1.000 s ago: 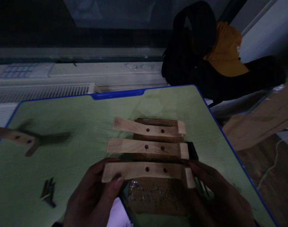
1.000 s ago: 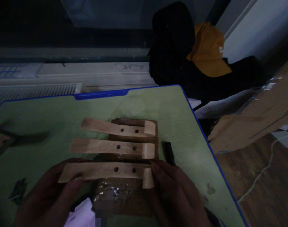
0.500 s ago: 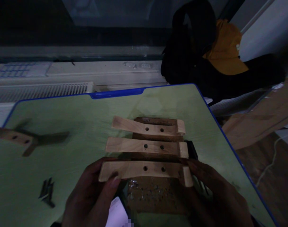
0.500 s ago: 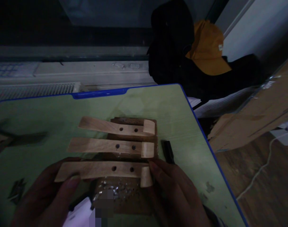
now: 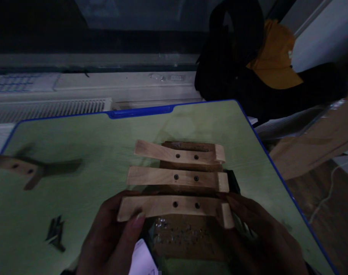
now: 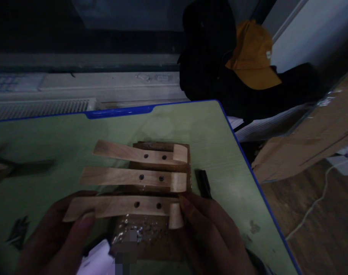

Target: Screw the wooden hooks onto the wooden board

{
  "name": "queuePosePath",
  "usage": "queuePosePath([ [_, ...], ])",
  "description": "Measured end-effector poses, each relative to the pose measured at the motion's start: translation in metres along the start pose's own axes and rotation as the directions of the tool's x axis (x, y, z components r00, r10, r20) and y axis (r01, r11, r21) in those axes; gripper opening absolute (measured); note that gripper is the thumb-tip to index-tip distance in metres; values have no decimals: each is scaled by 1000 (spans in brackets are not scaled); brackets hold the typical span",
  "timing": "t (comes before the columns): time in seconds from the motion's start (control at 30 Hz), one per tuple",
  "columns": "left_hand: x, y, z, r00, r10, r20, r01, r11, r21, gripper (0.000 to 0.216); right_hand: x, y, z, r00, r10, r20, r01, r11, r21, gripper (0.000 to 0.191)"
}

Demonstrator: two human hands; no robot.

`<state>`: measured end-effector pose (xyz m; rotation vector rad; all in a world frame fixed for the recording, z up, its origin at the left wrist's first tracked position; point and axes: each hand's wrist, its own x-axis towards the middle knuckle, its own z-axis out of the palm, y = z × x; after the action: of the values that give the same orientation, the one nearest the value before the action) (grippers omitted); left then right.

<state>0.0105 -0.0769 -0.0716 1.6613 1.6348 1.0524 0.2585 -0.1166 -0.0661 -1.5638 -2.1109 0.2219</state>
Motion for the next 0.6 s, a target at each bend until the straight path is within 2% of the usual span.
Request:
queuePosePath([
  [0.3, -1, -6, -3, 1000, 14, 12, -15, 999, 49, 21, -1, -1, -1, 999, 7, -33, -7, 1000, -1, 42],
  [0.5, -5, -2, -3, 993, -98, 62, 103, 992, -70, 22, -3, 0, 0, 1000, 24, 0, -24, 1000, 1, 44],
  [0.6, -7, 0, 0, 990, -136, 46, 141, 983, -121, 19, -4, 2, 1, 1000, 19, 10, -19, 1000, 3, 47],
])
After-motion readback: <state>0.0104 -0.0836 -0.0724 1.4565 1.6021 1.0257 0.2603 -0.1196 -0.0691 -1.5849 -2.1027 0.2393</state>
